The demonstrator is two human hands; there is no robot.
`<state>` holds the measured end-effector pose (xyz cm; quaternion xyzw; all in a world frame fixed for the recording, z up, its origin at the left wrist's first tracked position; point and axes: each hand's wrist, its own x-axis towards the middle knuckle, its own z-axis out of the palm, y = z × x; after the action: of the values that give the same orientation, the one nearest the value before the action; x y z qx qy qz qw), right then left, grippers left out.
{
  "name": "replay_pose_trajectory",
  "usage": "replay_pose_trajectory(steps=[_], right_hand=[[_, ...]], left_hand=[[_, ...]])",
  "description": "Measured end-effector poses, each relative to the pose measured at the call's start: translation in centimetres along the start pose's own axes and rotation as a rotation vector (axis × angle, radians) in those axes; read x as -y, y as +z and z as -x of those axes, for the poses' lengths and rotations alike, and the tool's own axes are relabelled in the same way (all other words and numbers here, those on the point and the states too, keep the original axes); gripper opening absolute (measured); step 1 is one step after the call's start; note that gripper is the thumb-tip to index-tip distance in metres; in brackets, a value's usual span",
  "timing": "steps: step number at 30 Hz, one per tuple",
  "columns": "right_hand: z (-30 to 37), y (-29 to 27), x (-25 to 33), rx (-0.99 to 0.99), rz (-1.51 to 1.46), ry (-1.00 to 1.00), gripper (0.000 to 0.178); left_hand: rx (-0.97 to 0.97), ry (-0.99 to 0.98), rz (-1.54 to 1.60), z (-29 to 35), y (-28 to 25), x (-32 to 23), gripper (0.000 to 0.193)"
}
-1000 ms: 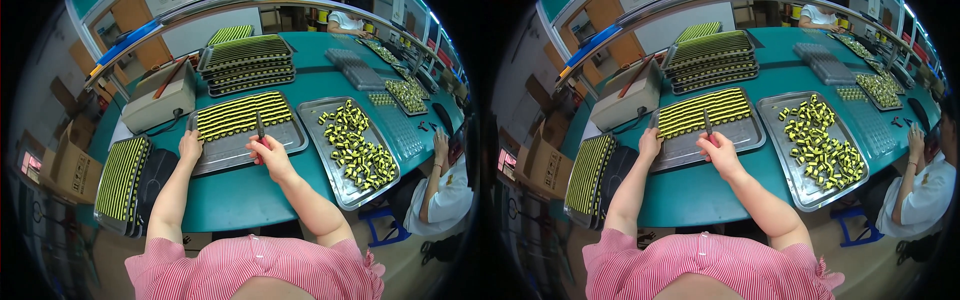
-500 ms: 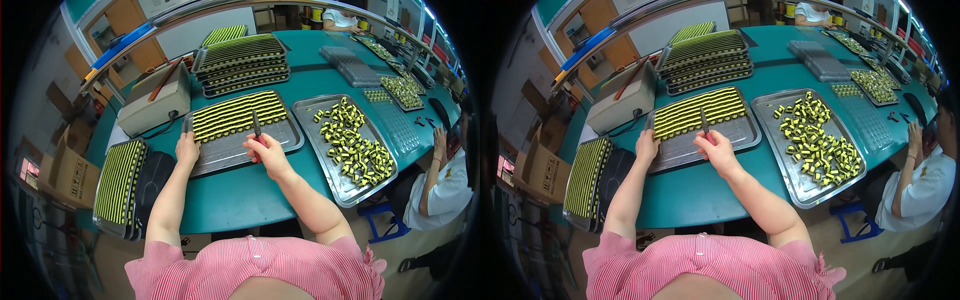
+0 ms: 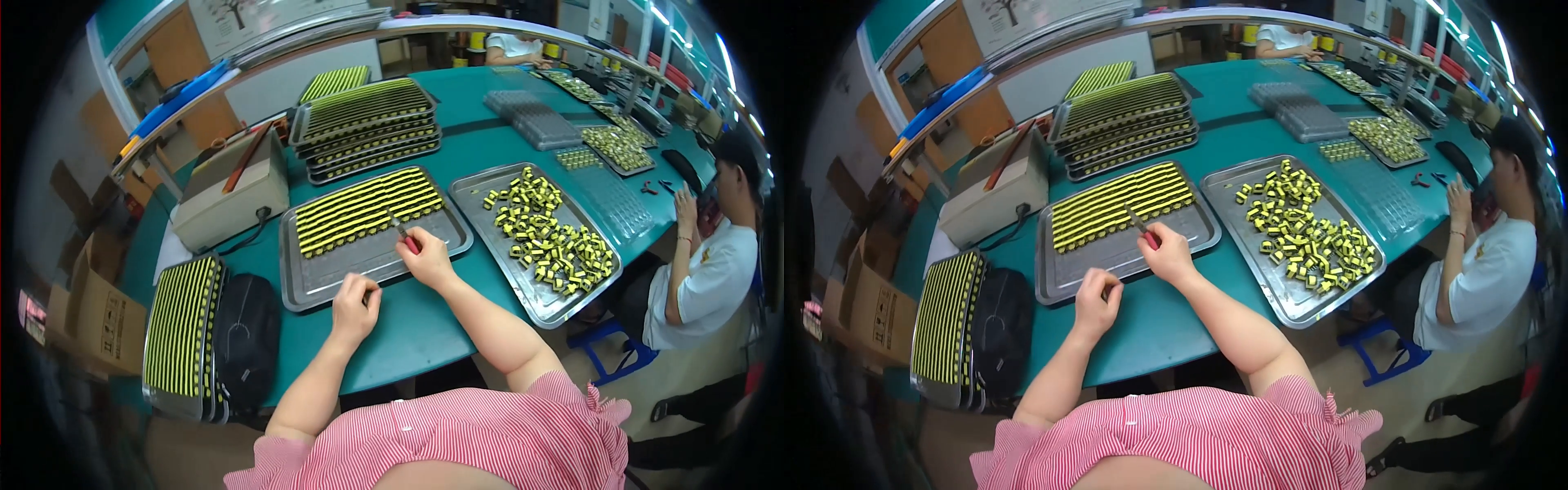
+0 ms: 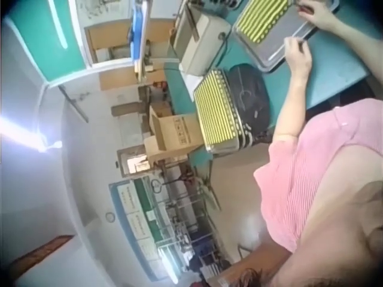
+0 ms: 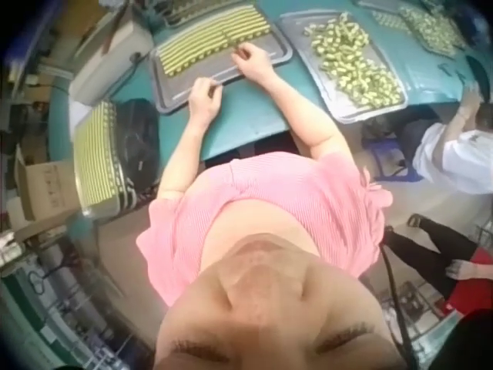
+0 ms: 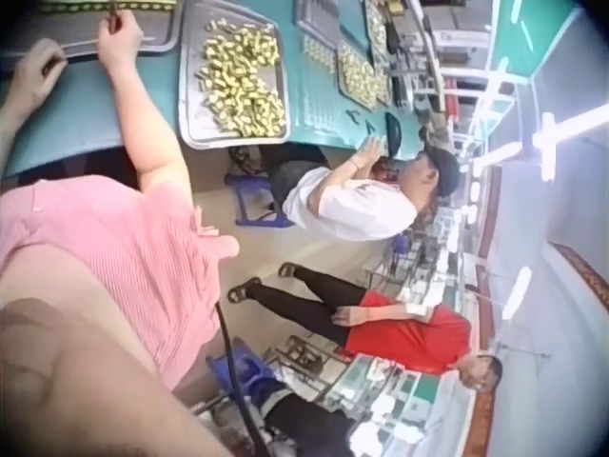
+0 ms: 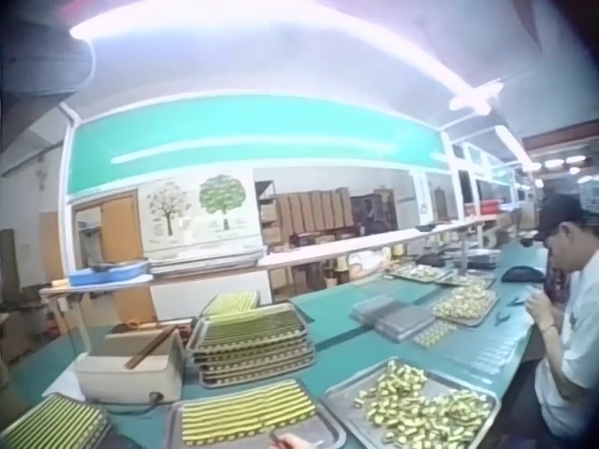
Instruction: The person trims and processes small electronic components using pliers, placing the finished components into a metal tray.
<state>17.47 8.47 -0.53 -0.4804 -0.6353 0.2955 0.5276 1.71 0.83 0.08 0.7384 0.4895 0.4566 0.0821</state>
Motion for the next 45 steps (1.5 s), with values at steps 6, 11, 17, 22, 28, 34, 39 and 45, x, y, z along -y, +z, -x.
replay_pose_trajectory(steps=[6, 11, 17, 22, 28, 34, 39, 45], right_hand=[[-1.7, -0.7, -1.0, -0.156, 0.161, -0.045, 0.018], [-4.4, -5.3, -0.3, -0.215, 0.442, 0.097, 0.019], [-7.2, -11.2, -0.9, -0.045, 1.095, 0.271, 0.017], [-6.7, -12.9, -3.3, 0.097, 1.253, 0.409, 0.020], [-5.3, -11.4, -4.5, 0.090, 1.460, 0.078, 0.016], [-5.1, -12.0, -6.4, -0.041, 1.468, -0.031, 0.011], [-5.6, -12.4, -5.8, -0.052, 1.297, 0.209, 0.019], [-6.1, -12.4, -4.3, -0.004, 1.232, 0.304, 0.029]], left_hand=[[0.014, 0.021, 0.067, 0.4, -0.1, -0.1, 0.011], [0.038, 0.088, 0.147, 0.6, 0.0, -0.8, 0.010], [0.022, 0.136, 0.154, 0.6, -0.4, -0.9, 0.013], [0.038, 0.129, 0.147, 0.4, -0.3, -0.7, 0.014], [0.069, 0.095, 0.166, 0.6, -0.2, -0.5, 0.011], [0.078, 0.097, 0.178, 0.6, -0.2, -0.8, 0.010], [0.097, 0.075, 0.174, 0.5, -0.1, -0.9, 0.011], [0.072, 0.066, 0.163, 0.6, -0.5, -0.8, 0.011]])
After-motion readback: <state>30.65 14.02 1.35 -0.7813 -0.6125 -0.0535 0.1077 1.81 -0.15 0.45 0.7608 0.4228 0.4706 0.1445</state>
